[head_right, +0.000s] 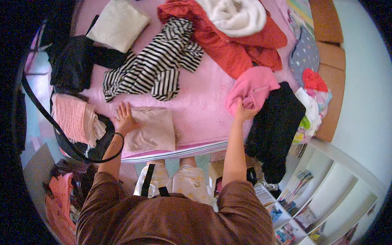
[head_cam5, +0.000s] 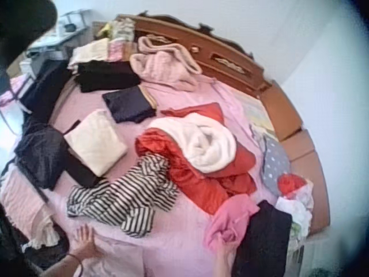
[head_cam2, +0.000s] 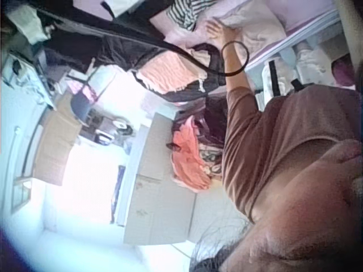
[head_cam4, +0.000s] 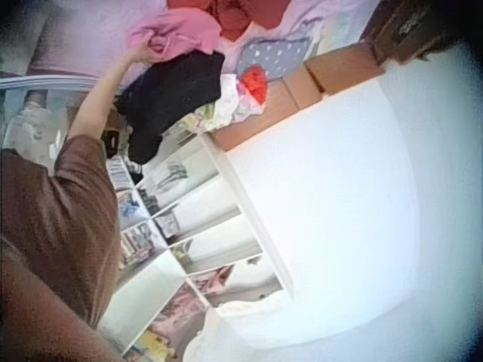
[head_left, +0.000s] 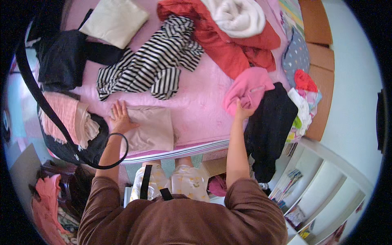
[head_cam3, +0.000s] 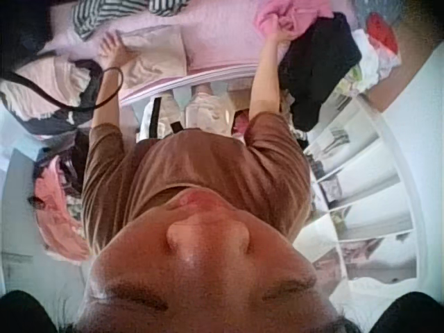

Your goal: The person folds various clothing items on a bed, including a purple top, dark blue pants, a beige top, a pink top, and a striped shirt. They also place a red jacket onto a hanger. The person handles each item individually, smoothing and folding them into neat piles.

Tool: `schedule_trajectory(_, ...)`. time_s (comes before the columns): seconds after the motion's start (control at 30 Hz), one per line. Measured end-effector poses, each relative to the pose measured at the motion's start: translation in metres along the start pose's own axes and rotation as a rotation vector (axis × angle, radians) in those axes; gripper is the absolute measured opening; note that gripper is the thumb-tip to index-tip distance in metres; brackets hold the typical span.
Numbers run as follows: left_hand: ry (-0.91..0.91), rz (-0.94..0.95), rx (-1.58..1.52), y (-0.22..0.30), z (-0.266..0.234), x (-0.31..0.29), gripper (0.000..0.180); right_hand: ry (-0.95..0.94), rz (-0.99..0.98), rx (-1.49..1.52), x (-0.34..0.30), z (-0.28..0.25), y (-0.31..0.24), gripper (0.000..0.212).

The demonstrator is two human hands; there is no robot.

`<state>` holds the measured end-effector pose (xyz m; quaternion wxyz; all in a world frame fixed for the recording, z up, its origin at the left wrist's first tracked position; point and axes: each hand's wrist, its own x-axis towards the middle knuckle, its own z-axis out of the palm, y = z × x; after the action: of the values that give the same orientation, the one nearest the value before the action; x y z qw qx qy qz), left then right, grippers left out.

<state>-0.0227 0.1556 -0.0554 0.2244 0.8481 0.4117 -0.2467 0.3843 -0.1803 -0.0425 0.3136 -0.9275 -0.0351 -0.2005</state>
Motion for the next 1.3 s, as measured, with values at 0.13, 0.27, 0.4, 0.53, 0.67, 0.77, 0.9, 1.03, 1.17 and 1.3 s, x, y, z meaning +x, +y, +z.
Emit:
schedule_trajectory(0.13, -0.114, -0.027, 0.048, 0.013, -0.015, 0.007, 0.131, -0.213, 0.194, -0.156, 0.002, 0.015, 0.042, 0.079)
schedule_trajectory(0.27, -0.029, -0.046, 0.16, 0.009, 0.001, 0.002, 0.117, -0.534, 0.529, 1.055, -0.034, -0.011, -0.014, 0.051)
schedule_trajectory(0.4, 0.023, 0.187, -0.446, 0.083, -0.008, -0.032, 0.074, -0.753, 0.672, 0.91, -0.143, -0.112, -0.074, 0.044)
schedule_trajectory(0.53, -0.48, -0.179, -1.574, 0.197, -0.008, -0.086, 0.053, -1.026, 0.606, 0.751, -0.226, -0.206, -0.088, 0.051)
schedule_trajectory(0.67, -0.706, -0.397, -1.47, 0.237, -0.007, -0.101, 0.047, -1.14, 0.618, 0.688, -0.267, -0.258, -0.053, 0.057)
schedule_trajectory(0.77, -0.742, -0.572, -1.843, 0.221, -0.002, -0.12, 0.048, -0.808, 1.292, 0.928, -0.204, -0.303, -0.052, 0.058)
schedule_trajectory(0.9, -0.654, -0.244, -2.129, 0.207, -0.03, -0.153, 0.049, -0.636, 1.206, 0.924, -0.193, -0.327, 0.0, 0.054)
schedule_trajectory(1.03, -0.712, 0.101, -1.958, 0.202, -0.085, -0.191, 0.054, -0.87, 0.542, 0.455, -0.178, -0.312, 0.01, 0.048)
schedule_trajectory(1.17, -0.925, 0.357, -1.372, 0.191, -0.105, -0.226, 0.058, -0.842, 1.153, 1.607, -0.111, -0.304, -0.107, 0.051)
schedule_trajectory(1.3, -0.573, 0.978, -0.474, 0.23, -0.165, -0.277, 0.052, -1.235, 0.795, 1.547, -0.049, -0.326, -0.194, 0.062)
